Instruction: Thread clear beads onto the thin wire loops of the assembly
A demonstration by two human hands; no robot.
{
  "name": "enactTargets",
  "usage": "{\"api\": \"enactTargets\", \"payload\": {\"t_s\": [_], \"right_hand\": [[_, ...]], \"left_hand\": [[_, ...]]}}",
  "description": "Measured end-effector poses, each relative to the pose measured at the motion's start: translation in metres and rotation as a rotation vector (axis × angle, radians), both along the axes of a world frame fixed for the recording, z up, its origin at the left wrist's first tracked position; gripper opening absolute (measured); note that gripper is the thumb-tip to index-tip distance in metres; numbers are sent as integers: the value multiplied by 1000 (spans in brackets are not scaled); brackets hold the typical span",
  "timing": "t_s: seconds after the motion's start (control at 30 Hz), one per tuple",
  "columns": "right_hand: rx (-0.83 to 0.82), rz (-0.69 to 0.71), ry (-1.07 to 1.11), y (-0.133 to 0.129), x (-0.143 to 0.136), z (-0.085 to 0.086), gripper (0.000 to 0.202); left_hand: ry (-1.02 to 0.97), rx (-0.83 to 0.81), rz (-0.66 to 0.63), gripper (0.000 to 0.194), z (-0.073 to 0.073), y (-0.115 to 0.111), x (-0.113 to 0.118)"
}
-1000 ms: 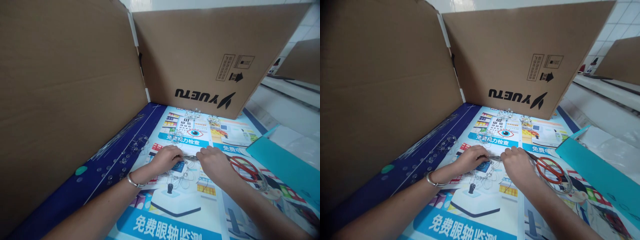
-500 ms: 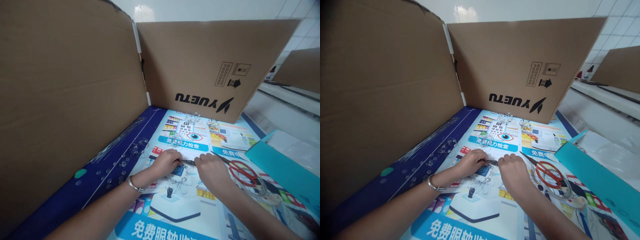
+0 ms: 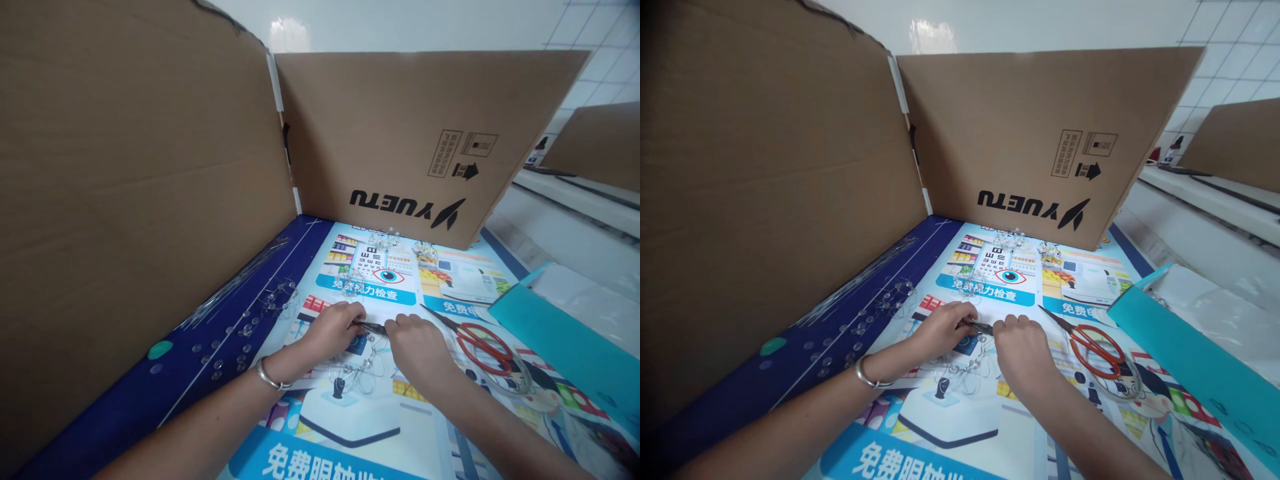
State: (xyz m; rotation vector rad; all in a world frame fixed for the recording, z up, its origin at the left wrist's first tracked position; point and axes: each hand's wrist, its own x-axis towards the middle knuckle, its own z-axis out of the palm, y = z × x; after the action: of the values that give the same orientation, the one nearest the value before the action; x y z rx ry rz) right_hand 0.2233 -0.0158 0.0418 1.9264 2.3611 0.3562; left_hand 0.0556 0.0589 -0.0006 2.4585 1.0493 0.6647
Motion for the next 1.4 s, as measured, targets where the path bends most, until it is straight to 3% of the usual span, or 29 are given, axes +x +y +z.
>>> {"api": "enactTargets", "payload": {"t_s": [0.2,0.43,0.57,0.87,1.0,1.23,1.4], "right_hand": [[8,-8,22,1,2,-3,16],[13,17,28,1,8,-2,17],[1,18,24,3,10,-4,17],[31,64,18,0,9,-2,16],[43,75,31,0,9,-4,16],[45,104,38,2,10,-8,15],[38,102,-1,-3,14,5,15]], "left_hand": [[-7,-20,25,14,1,-1,0],[-10,-131,-130,22,11,6,-15],[17,-179,-144,24,21,10,-23],[26,202,-185,14,33,5,-20],[94,225,-208,17,27,2,-16],[203,189,-89,19,25,2,-16],[312,221,-24,18,27,0,-14]]}}
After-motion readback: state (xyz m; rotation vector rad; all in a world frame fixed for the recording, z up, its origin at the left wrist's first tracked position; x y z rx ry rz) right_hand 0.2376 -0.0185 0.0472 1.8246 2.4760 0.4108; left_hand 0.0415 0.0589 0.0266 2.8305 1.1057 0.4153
